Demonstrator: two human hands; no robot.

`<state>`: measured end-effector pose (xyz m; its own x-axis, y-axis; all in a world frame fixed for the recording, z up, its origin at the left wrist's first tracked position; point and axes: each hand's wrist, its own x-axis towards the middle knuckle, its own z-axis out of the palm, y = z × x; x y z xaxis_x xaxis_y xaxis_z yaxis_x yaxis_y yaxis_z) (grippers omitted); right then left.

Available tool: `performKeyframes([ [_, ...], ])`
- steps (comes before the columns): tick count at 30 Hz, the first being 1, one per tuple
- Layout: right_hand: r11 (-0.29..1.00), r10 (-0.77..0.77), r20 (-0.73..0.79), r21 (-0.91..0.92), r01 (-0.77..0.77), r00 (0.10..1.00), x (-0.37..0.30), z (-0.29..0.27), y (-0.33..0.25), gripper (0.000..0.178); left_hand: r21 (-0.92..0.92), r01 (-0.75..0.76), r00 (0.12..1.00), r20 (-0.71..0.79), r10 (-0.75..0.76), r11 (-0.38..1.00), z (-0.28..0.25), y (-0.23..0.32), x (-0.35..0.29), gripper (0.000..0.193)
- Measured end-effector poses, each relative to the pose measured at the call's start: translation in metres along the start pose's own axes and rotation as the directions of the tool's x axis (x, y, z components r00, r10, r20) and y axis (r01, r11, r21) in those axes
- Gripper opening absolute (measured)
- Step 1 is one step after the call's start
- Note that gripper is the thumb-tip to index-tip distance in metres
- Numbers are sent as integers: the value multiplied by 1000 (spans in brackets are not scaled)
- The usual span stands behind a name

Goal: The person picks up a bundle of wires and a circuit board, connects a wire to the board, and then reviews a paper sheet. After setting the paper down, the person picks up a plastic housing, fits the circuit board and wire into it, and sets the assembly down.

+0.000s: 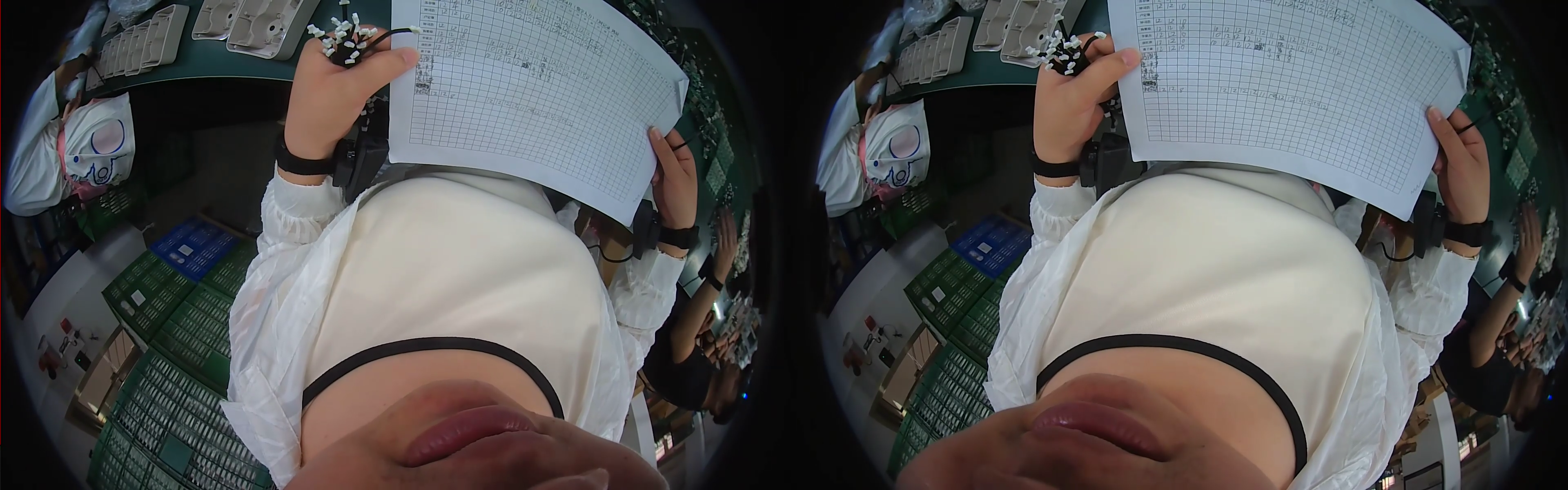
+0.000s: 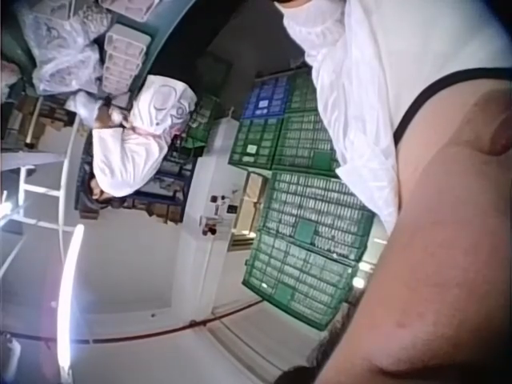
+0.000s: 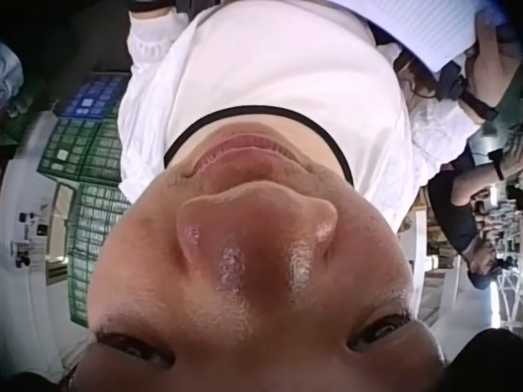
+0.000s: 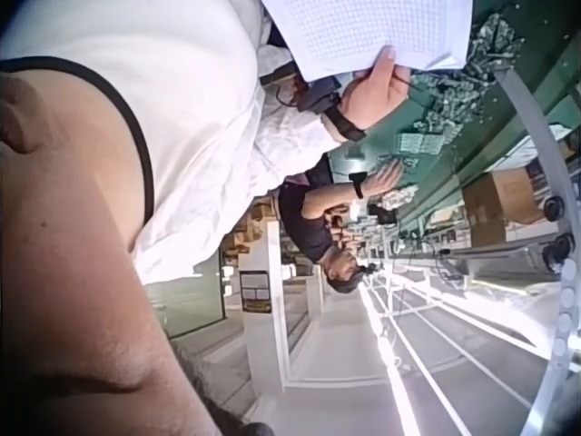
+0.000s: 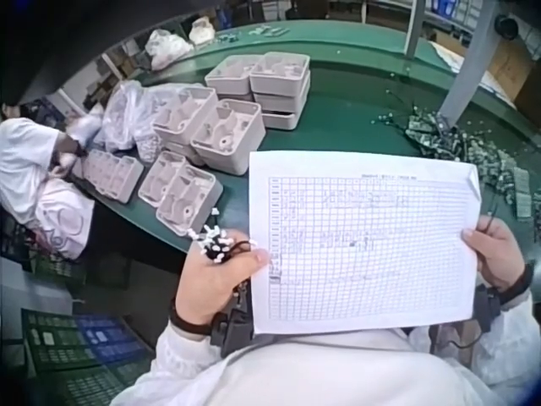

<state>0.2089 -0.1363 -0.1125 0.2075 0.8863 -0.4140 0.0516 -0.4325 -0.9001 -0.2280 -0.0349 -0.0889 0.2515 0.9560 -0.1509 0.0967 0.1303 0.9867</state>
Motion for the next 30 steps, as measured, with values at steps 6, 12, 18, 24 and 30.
performKeyframes([
  [6,1000,-3,-16,-13,3,1000,-7,1,-13,33,19,-5,1000,22,5,1000,0,10,-1,19],
  [12,1000,1,-13,-16,-1,1000,-1,-1,-29,33,5,-5,1000,6,5,1000,1,22,6,19],
  [18,1000,-12,-8,-15,12,1000,4,-3,-35,33,4,-15,1000,-19,16,1000,0,26,13,20],
  [24,1000,-7,-11,-4,7,1000,2,1,-37,34,-6,11,1000,-7,-11,1000,-6,27,10,20],
  [30,1000,-8,-18,-14,8,1000,-6,2,-37,33,2,0,1000,2,0,1000,-3,28,4,20],
])
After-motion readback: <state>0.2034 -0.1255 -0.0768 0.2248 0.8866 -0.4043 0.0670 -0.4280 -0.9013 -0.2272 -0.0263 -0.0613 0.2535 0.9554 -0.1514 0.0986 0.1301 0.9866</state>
